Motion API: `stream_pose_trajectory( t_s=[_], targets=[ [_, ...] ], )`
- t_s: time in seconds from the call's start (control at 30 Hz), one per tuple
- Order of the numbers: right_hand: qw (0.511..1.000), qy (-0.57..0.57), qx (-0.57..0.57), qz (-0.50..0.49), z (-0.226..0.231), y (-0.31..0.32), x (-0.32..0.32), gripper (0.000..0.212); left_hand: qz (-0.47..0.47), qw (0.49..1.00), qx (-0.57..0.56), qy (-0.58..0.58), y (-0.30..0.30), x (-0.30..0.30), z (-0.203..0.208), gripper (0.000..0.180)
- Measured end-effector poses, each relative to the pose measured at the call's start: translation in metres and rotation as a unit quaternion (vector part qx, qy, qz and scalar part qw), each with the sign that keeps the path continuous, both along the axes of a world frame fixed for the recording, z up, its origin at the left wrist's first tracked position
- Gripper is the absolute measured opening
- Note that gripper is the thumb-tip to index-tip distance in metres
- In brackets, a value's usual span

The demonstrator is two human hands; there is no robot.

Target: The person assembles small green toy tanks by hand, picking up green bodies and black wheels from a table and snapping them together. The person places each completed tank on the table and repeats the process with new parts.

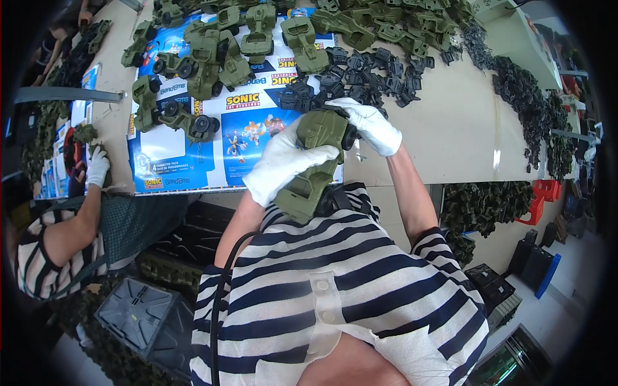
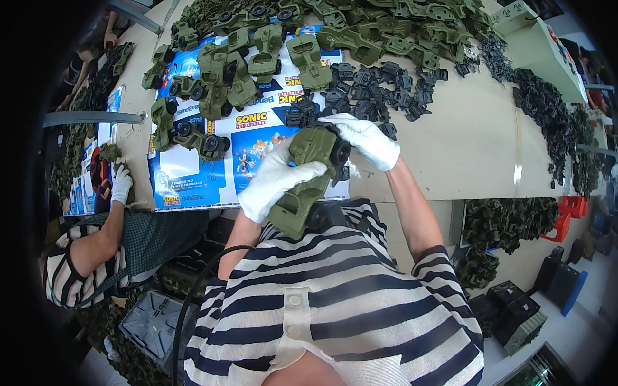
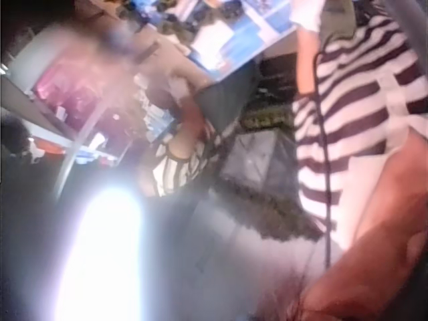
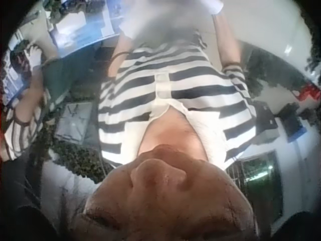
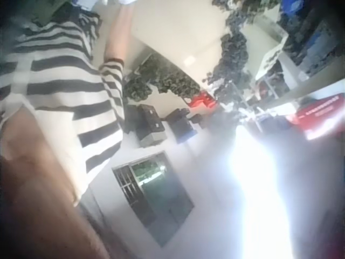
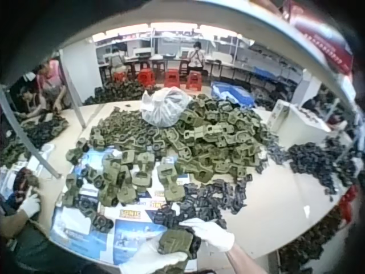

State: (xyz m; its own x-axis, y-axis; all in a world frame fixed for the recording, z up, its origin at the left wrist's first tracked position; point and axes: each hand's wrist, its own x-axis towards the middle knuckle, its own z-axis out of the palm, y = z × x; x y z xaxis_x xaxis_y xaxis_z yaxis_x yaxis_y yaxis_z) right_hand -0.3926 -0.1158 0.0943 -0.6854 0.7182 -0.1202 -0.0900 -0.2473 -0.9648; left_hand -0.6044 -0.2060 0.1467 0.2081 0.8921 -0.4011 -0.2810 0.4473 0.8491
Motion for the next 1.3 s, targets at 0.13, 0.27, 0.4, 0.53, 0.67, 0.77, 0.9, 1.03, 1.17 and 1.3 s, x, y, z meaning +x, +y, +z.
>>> stream_pose_trajectory(
  t_s=[0.13, 0.27, 0.4, 0.53, 0.67, 0.77, 0.9, 1.03, 1.17, 1.3],
  targets=[
    [0.993, -0.050, -0.057, -0.085, 0.015, -0.014, -0.021, 0.061, 0.056, 0.987, 0.084, 0.124, -0.007, 0.016, -0.033, 0.093],
    [0.989, -0.026, -0.017, -0.147, -0.015, -0.034, -0.039, 0.057, 0.040, 0.972, 0.195, 0.125, -0.012, 0.004, -0.061, 0.121],
    [0.966, -0.097, 0.139, -0.194, -0.015, -0.034, -0.051, 0.053, 0.104, 0.974, 0.179, -0.087, 0.001, 0.008, -0.065, 0.126],
    [0.920, -0.147, 0.290, -0.220, 0.012, -0.058, -0.047, 0.048, 0.107, 0.951, 0.284, 0.052, 0.005, 0.007, -0.068, 0.104],
    [0.895, -0.153, 0.310, -0.283, -0.004, -0.067, -0.051, 0.049, 0.097, 0.922, 0.319, 0.199, 0.006, 0.011, -0.074, 0.089],
    [0.890, -0.154, 0.308, -0.298, -0.009, -0.069, -0.050, 0.039, 0.112, 0.912, 0.335, 0.208, 0.009, 0.013, -0.074, 0.038],
    [0.876, -0.149, 0.299, -0.347, -0.016, -0.072, -0.049, 0.029, 0.078, 0.913, 0.330, 0.228, 0.018, 0.017, -0.069, 0.030],
    [0.837, -0.206, 0.211, -0.462, -0.046, -0.071, -0.027, 0.027, 0.013, 0.885, 0.366, 0.288, 0.044, 0.018, -0.091, 0.049],
    [0.719, -0.234, 0.090, -0.648, -0.100, -0.039, 0.091, 0.041, 0.276, 0.838, 0.297, 0.366, 0.083, -0.037, -0.101, 0.044],
    [0.593, -0.197, -0.015, -0.781, -0.125, -0.024, 0.197, 0.055, 0.332, 0.667, 0.120, 0.655, 0.153, -0.132, -0.068, 0.102]
  ],
)
